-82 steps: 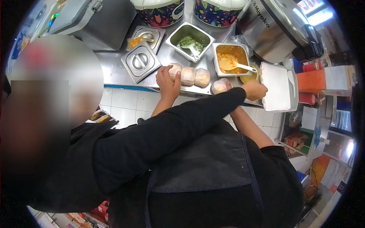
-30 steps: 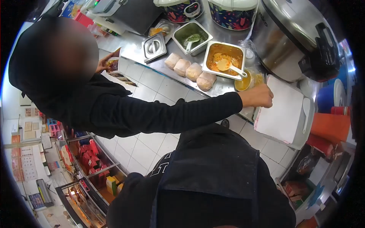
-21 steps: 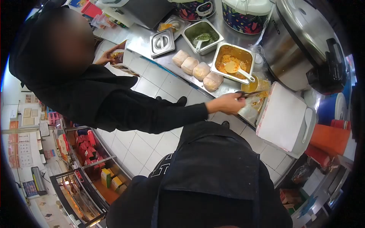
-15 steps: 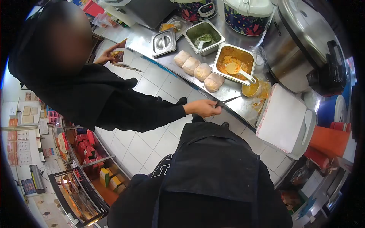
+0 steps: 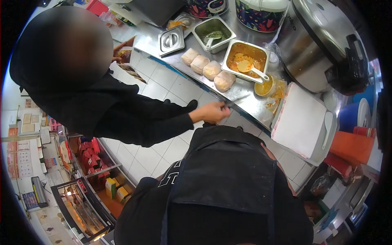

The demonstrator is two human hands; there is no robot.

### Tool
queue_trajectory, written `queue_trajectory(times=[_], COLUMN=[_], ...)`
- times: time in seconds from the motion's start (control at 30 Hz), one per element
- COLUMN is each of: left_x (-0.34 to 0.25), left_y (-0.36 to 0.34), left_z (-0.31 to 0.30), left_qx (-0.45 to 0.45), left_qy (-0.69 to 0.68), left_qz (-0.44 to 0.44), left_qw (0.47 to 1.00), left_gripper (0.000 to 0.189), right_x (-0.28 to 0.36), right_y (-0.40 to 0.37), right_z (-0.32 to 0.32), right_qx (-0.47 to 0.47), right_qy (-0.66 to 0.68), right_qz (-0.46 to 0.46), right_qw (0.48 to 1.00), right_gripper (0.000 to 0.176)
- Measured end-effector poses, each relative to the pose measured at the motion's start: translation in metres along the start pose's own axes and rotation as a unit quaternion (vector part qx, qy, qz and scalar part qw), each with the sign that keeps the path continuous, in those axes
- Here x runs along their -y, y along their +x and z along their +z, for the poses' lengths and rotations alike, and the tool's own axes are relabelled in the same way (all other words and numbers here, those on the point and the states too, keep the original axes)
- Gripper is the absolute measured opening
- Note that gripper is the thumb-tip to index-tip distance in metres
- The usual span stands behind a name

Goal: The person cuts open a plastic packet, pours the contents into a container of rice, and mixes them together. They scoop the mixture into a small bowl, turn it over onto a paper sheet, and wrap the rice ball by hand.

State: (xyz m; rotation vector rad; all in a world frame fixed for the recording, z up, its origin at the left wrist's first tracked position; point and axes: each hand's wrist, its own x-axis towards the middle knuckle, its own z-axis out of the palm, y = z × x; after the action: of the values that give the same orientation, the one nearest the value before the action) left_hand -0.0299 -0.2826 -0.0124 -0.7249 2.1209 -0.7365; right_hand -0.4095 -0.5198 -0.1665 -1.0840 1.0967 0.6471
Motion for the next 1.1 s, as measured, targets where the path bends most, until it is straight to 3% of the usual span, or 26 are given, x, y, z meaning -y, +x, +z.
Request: queue_trajectory(times=[0.07,0.1,0.13,0.17,0.2,0.27,0.3,0.33,0.4,0.47,0.53,0.57,0.6,0.67,0.7,0.73,0.77,0.87,0.93,1.0,1.1], left_x=[-0.037,-0.076,-0.124,-0.174,-0.221,-0.278,-0.291,-0.29,-0.277,-0.2,-0.144,-0.113,-0.077,0.044,0.092,0.139,0.168,0.244,0.277,0.302,0.309], left_y=[-0.019,-0.026,-0.031,-0.035,-0.041,-0.051,-0.055,-0.058,-0.063,-0.07,-0.072,-0.073,-0.075,-0.096,-0.115,-0.134,-0.146,-0.177,-0.165,-0.145,-0.127], left_z=[-0.002,-0.009,-0.023,-0.04,-0.06,-0.095,-0.106,-0.111,-0.11,-0.111,-0.105,-0.099,-0.096,-0.131,-0.148,-0.177,-0.19,-0.257,-0.297,-0.317,-0.337], left_qx=[0.052,0.108,0.191,0.241,0.293,0.317,0.331,0.327,0.301,0.278,0.155,0.064,-0.027,-0.112,-0.183,-0.218,-0.38,-0.587,-0.611,-0.586,-0.542], left_qy=[-0.104,-0.236,-0.514,-0.696,-0.774,-0.821,-0.818,-0.815,-0.806,-0.773,-0.752,-0.768,-0.779,-0.774,-0.713,-0.629,-0.555,-0.42,-0.431,-0.47,-0.504], left_qz=[-0.037,-0.075,-0.167,-0.291,-0.357,-0.427,-0.442,-0.454,-0.487,-0.532,-0.586,-0.587,-0.582,-0.598,-0.61,-0.655,-0.663,-0.526,-0.412,-0.323,-0.307], left_qw=[0.993,0.963,0.819,0.611,0.433,0.208,0.161,0.15,0.148,0.206,0.261,0.247,0.23,0.174,0.294,0.357,0.329,0.449,0.52,0.575,0.599], left_gripper=[0.03,0.031,0.033,0.035,0.037,0.042,0.045,0.047,0.053,0.05,0.046,0.044,0.043,0.041,0.043,0.037,0.033,0.038,0.042,0.045,0.051], right_x=[-0.004,-0.004,-0.01,-0.013,-0.02,-0.038,-0.014,0.022,0.005,0.107,0.131,0.151,0.174,0.209,0.222,0.236,0.248,0.28,0.293,0.3,0.303], right_y=[-0.001,-0.004,-0.004,-0.008,-0.008,0.0,-0.054,-0.121,-0.109,-0.215,-0.248,-0.27,-0.294,-0.343,-0.355,-0.371,-0.387,-0.433,-0.448,-0.449,-0.457], right_z=[-0.004,-0.007,-0.012,-0.016,-0.023,-0.039,-0.037,-0.028,-0.065,-0.033,-0.048,-0.051,-0.051,-0.051,-0.053,-0.053,-0.05,-0.02,0.006,0.018,0.016], right_qx=[-0.003,-0.004,-0.007,-0.008,-0.01,-0.014,-0.042,-0.07,-0.018,0.001,0.001,-0.02,-0.042,-0.203,-0.221,-0.242,-0.253,-0.179,-0.092,-0.032,0.01], right_qy=[-0.026,-0.039,-0.061,-0.102,-0.149,-0.329,-0.371,-0.411,-0.52,-0.335,-0.175,-0.19,-0.205,-0.243,-0.165,-0.158,-0.166,-0.311,-0.421,-0.488,-0.559], right_qz=[-0.003,-0.004,-0.005,-0.009,-0.013,-0.065,-0.087,-0.11,-0.09,0.023,-0.094,-0.2,-0.303,-0.488,-0.628,-0.708,-0.766,-0.844,-0.833,-0.8,-0.75], right_qw=[1.0,0.999,0.998,0.995,0.989,0.942,0.924,0.902,0.849,0.942,0.98,0.961,0.93,0.813,0.727,0.645,0.567,0.4,0.348,0.348,0.354], right_gripper=[0.069,0.069,0.07,0.071,0.071,0.073,0.072,0.071,0.063,0.052,0.044,0.042,0.04,0.054,0.055,0.056,0.056,0.057,0.057,0.058,0.059])
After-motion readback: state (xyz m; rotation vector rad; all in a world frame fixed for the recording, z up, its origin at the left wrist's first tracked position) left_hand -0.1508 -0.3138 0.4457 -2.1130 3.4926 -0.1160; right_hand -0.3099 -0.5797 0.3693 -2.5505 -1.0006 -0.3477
